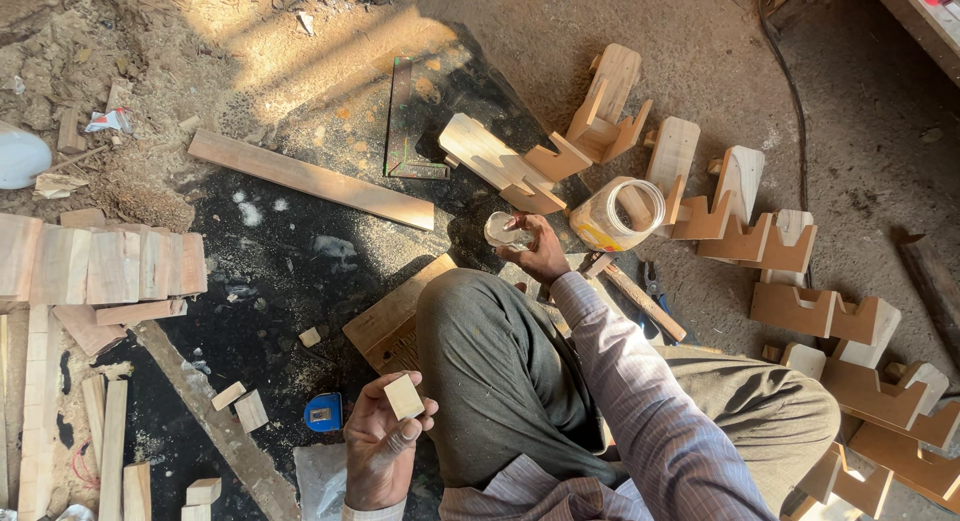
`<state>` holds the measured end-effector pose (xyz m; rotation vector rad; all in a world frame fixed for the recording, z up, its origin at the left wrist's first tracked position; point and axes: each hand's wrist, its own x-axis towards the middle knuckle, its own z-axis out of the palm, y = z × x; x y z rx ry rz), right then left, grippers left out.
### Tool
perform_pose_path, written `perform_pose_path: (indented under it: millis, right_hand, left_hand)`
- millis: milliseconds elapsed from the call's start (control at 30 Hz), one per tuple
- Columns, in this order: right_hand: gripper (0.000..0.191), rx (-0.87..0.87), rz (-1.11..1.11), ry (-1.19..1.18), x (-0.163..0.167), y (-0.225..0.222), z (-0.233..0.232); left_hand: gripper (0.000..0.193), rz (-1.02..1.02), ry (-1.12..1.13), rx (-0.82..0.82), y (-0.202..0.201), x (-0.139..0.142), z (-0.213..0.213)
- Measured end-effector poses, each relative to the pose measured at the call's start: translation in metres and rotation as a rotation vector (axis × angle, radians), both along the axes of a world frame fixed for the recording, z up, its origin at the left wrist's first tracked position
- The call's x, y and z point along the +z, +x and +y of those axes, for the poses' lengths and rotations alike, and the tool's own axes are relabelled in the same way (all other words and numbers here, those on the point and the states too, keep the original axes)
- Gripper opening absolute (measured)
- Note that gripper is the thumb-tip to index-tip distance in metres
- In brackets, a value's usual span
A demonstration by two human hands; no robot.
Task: The person sits cross-legged on the floor of a woodworking shop and assembles small wooden bracket-shaped pieces. They apply glue from a small white container to small wooden blocks, press the blocks onto the brackets, hold the joined pieces, and set the assembled pieces down with others on the floor.
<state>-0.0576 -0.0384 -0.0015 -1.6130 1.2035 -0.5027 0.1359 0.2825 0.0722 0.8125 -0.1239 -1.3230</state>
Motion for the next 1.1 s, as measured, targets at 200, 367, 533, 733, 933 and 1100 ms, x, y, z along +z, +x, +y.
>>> perform_pose_path:
  millis: [200,367,533,733,933,1100]
  right_hand:
    - [0.048,0.087,0.192,-0.122,-0.003,0.000,0.001]
    - [0.058,0.223,0.711,-0.523,-0.003,0.011,0.010]
    - [0.054,0.254,0.834,-0.618,-0.001,0.021,0.010]
    - [0.041,0.197,0.762,-0.593,-0.009,0.019,0.011]
    - [0.058,0.090,0.509,-0.302,-0.004,0.010,0.009]
    - [0.051,0.023,0.110,-0.146,0.001,-0.001,0.005]
  left_hand:
    - [0.061,-0.031,0.021,-0.022,0.000,0.001,-0.002]
    - [0.059,-0.042,0.049,-0.023,-0.001,0.002,-0.003]
    - [0.058,-0.065,0.049,-0.008,0.002,0.003,-0.001]
    - [0.058,-0.042,0.058,-0.002,0.002,0.001,-0.002]
    - [0.059,-0.055,0.080,-0.009,0.001,0.000,-0.003]
    - [0.060,-0.067,0.110,-0.021,0.000,0.000,-0.004]
